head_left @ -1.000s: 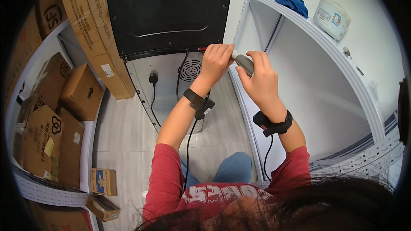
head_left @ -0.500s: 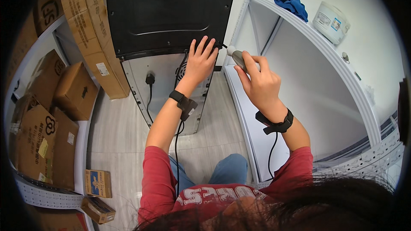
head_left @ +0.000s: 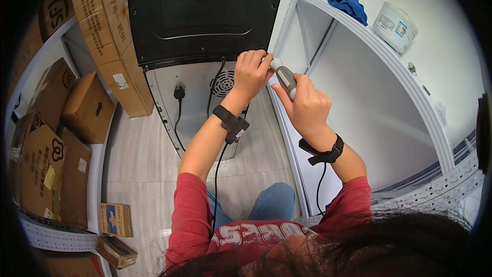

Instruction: The person uses a screwdriver to attach screws to the back of a black electronic device, then wipes the surface with a blue cloth.

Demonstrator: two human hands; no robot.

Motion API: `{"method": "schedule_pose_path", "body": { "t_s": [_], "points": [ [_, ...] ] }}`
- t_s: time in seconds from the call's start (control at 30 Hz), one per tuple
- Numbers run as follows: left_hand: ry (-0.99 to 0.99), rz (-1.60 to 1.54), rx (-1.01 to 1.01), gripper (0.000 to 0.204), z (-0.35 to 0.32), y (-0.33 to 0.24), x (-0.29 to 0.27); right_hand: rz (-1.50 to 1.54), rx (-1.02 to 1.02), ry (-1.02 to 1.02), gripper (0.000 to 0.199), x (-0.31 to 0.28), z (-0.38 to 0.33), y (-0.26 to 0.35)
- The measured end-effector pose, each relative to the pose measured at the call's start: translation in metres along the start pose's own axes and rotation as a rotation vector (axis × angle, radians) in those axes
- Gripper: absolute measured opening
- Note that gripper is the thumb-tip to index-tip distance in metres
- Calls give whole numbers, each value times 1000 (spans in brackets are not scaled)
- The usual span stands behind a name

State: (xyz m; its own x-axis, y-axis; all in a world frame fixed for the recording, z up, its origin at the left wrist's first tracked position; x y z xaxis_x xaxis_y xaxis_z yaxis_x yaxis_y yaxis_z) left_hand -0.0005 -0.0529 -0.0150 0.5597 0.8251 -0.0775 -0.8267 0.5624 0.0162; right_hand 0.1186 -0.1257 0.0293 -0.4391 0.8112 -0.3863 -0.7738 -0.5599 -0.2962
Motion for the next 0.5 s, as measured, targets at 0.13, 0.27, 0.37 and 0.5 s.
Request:
{"method": "schedule_pose_path", "body": {
  "t_s": [0.13,0.27,0.37,0.5],
  "points": [
    [-4,44,26,26,4,1,1,39,-96,-15,24,-10,7,3],
    [-12,-20,-4,31,6,1,-1,25,-415,47,28,-6,1,1],
    [-30,-26,-22,38,0,0,-2,29,-314,-4,23,-6,1,3],
    [-10,-45,4,49,-6,-11,-5,-56,-145,79,33,3,-9,-9]
  ]
}}
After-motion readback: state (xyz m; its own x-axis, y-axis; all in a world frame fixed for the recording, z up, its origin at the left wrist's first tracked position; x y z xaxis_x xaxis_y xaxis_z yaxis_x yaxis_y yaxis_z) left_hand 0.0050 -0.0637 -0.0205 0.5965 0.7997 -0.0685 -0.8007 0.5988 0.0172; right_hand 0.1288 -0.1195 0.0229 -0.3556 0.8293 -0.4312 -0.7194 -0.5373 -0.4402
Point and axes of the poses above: each hand's wrist, its own z-axis towards the middle knuckle, its own x-axis out of the palm, y = z × x, the point moved 7 cm from there along z, towards the middle knuckle, and after that the axes turned 3 degrees about -z, right-handed, at the moved point
